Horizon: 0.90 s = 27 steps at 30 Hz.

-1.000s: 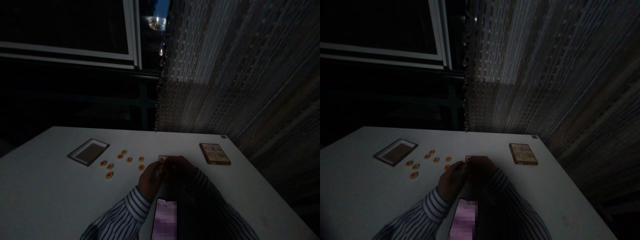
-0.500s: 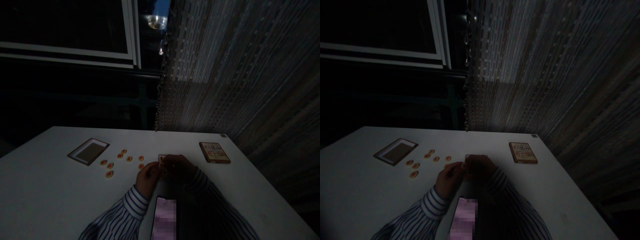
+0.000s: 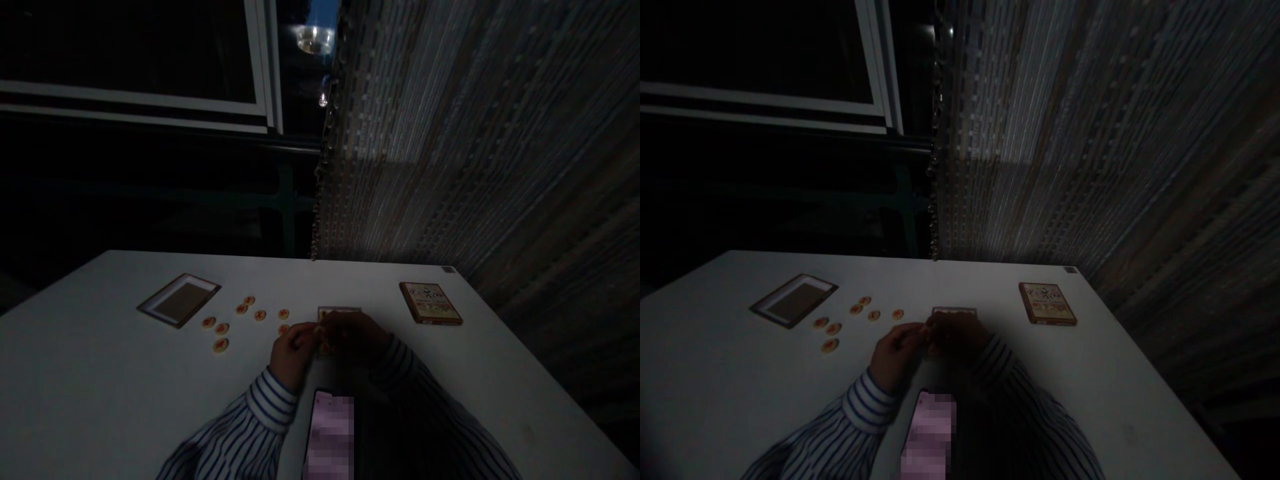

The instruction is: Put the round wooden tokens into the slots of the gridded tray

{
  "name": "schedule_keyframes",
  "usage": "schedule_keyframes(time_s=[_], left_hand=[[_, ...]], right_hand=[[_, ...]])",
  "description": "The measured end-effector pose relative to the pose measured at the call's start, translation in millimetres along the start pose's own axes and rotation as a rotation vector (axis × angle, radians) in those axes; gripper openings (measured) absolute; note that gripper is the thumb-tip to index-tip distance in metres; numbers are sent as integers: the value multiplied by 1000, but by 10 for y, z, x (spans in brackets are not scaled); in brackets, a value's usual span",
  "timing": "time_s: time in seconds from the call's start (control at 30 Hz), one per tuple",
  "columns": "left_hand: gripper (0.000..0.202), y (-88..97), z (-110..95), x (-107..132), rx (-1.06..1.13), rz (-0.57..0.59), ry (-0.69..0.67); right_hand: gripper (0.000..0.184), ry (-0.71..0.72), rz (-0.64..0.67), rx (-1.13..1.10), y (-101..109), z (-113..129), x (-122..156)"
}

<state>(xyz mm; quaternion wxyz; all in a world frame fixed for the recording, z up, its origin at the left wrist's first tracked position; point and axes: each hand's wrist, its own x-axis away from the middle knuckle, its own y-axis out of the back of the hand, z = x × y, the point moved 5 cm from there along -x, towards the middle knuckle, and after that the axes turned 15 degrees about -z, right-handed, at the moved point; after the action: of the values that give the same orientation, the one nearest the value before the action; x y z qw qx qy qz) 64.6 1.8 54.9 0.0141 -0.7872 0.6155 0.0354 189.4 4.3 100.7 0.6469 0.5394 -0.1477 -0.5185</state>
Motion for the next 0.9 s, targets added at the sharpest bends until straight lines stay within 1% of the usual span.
schedule_keyframes(time_s=[0.1,0.2,0.3,0.53,0.67,0.77,0.9], left_hand=[[22,1,-13,3,1,-9,26],[22,1,-22,5,-11,-2,30],[22,6,-11,-3,-32,3,0],[23,20,35,-29,-47,15,-73],[23,12,33,-22,-33,19,-34],[22,10,42,-15,-36,0,9],[19,10,45,-14,0,-11,31]], right_hand=[[21,-12,-11,37,16,16,-10],[21,10,13,63,26,48,-16],[21,32,23,86,43,85,-21],[24,74,-14,181,80,127,-20],[24,87,-10,181,87,138,-13],[23,88,14,185,60,134,-13],[22,107,19,182,26,126,-14]])
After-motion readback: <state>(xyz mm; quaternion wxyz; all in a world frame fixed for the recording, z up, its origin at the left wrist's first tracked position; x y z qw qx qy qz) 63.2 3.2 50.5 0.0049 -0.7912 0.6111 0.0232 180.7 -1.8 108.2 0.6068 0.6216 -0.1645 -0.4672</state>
